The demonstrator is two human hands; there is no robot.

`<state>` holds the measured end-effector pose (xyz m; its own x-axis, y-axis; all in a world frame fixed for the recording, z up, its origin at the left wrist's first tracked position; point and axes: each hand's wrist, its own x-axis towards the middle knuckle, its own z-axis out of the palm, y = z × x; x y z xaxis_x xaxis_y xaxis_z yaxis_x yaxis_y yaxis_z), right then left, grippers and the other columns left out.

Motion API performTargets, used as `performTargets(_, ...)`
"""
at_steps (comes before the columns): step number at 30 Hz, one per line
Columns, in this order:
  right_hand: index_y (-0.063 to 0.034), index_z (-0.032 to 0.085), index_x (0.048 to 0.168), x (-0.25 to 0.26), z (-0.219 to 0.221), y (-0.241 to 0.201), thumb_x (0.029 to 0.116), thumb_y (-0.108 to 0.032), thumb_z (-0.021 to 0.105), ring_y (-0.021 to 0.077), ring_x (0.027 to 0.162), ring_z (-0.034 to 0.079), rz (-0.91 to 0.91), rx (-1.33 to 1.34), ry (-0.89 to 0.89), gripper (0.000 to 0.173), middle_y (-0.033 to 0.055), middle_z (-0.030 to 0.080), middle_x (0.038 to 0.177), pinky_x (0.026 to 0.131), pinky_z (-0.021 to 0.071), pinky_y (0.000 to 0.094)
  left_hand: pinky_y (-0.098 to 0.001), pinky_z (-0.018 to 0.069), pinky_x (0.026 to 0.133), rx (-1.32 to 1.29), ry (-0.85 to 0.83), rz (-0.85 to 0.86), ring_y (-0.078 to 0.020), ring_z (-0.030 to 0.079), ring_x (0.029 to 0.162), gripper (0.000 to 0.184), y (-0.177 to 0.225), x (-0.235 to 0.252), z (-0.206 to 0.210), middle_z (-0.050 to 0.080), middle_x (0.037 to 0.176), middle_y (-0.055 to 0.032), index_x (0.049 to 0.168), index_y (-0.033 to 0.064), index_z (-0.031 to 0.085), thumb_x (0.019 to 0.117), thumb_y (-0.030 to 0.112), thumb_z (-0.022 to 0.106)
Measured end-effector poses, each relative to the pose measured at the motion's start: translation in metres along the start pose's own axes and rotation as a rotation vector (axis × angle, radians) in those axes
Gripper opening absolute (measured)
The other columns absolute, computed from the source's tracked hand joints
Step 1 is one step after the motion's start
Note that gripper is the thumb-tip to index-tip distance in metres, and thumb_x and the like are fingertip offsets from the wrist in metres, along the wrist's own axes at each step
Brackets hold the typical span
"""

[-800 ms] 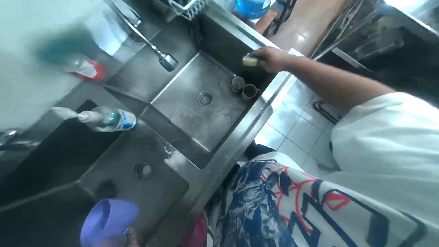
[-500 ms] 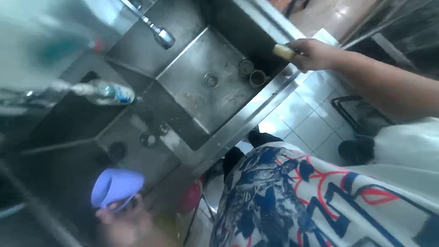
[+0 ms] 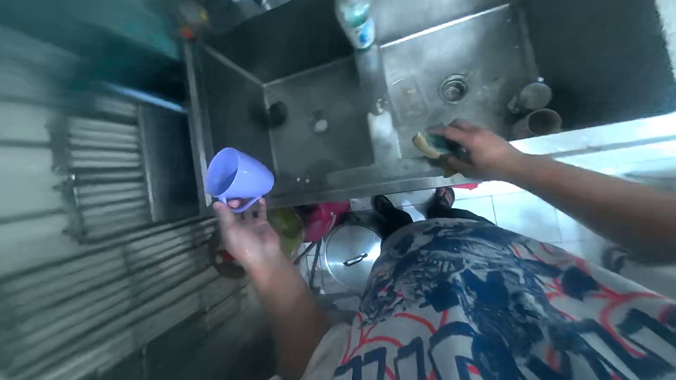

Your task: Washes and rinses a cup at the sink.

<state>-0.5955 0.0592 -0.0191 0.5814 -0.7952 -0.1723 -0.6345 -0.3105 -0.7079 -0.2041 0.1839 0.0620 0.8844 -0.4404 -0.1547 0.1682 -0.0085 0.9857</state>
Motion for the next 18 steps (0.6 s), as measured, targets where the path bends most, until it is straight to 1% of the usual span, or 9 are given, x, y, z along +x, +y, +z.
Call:
performTargets(2,-0.0144,0.066,0.139,0.017,0.024,-0.017,0.0843,-0.006,0.077,0.0441,0.101,0.066,-0.284,-0.180,0.028,0.056,0.0265,0.063,0.117,0.084,0.0560,0.0608,-0.0398,0.0562,0.091,-0.008,0.059,0.007,-0.0156,0.067,0.097,0.028,0.002,0.014,-0.038,0.065,0.096,0.0011,0.103,0.0155,0.056,0.1119,0.035,0.039)
performTargets(4,-0.0170,0.071,0.131,0.036,0.044,-0.030,0.0852,-0.006,0.074,0.0454,0.100,0.066,-0.499,-0.304,0.017,0.048,0.0261,0.066,0.111,0.084,0.0557,0.0605,-0.0402,0.0560,0.092,-0.008,0.090,0.006,-0.0161,0.067,0.099,0.028,0.003,0.025,-0.077,0.064,0.099,0.0001,0.109,0.0140,0.055,0.1122,0.035,0.038)
performTargets(6,-0.0198,0.073,0.130,0.050,0.055,-0.037,0.0918,-0.007,0.071,0.0425,0.103,0.066,-0.590,-0.422,-0.057,0.040,0.0227,0.067,0.112,0.088,0.0551,0.0576,-0.0413,0.0552,0.096,-0.023,0.107,-0.022,-0.0176,0.065,0.104,0.030,0.002,0.032,-0.110,0.063,0.107,-0.0031,0.121,0.0098,0.052,0.1129,0.033,0.035)
performTargets(8,-0.0209,0.073,0.128,0.061,0.061,-0.033,0.0931,-0.006,0.069,0.0407,0.105,0.067,-0.646,-0.511,-0.145,0.039,0.0212,0.068,0.112,0.090,0.0554,0.0560,-0.0391,0.0561,0.094,-0.041,0.149,-0.065,-0.0165,0.066,0.103,0.028,0.000,0.039,-0.136,0.063,0.106,-0.0025,0.121,0.0089,0.051,0.1128,0.031,0.036)
performTargets(10,-0.0200,0.075,0.123,0.074,0.065,-0.027,0.0931,-0.005,0.069,0.0384,0.100,0.067,-0.696,-0.549,-0.186,0.034,0.0190,0.068,0.107,0.086,0.0560,0.0530,-0.0380,0.0563,0.093,-0.038,0.163,-0.084,-0.0158,0.066,0.102,0.028,-0.002,0.044,-0.155,0.062,0.107,-0.0020,0.121,0.0087,0.051,0.1126,0.030,0.035)
performTargets(12,-0.0128,0.076,0.120,0.095,0.062,-0.028,0.0963,-0.003,0.064,0.0410,0.104,0.067,-0.653,-0.541,-0.236,0.028,0.0217,0.068,0.110,0.091,0.0552,0.0550,-0.0375,0.0561,0.093,-0.030,0.167,-0.089,-0.0152,0.067,0.102,0.029,-0.009,0.051,-0.171,0.064,0.106,-0.0006,0.119,0.0094,0.051,0.1128,0.030,0.033)
performTargets(14,-0.0047,0.075,0.117,0.130,0.055,-0.023,0.0984,-0.003,0.061,0.0462,0.110,0.065,-0.533,-0.533,-0.171,0.024,0.0275,0.067,0.116,0.096,0.0535,0.0590,-0.0372,0.0577,0.091,-0.046,0.162,-0.095,-0.0149,0.067,0.099,0.030,-0.021,0.059,-0.186,0.064,0.103,0.0003,0.116,0.0104,0.052,0.1134,0.031,0.031)
performTargets(15,-0.0039,0.074,0.119,0.152,0.047,-0.020,0.1004,-0.005,0.059,0.0472,0.116,0.062,-0.421,-0.548,-0.135,0.024,0.0287,0.065,0.123,0.101,0.0504,0.0603,-0.0377,0.0579,0.091,-0.066,0.154,-0.097,-0.0155,0.068,0.099,0.030,-0.026,0.062,-0.191,0.065,0.102,-0.0001,0.115,0.0106,0.053,0.1134,0.031,0.031)
performTargets(18,-0.0046,0.071,0.124,0.204,0.025,-0.020,0.0982,-0.001,0.058,0.0512,0.122,0.057,-0.200,-0.657,-0.014,0.029,0.0319,0.058,0.131,0.105,0.0460,0.0624,-0.0378,0.0577,0.089,-0.088,0.148,-0.121,-0.0157,0.068,0.098,0.030,-0.034,0.066,-0.197,0.066,0.100,0.0007,0.112,0.0138,0.054,0.1132,0.032,0.030)
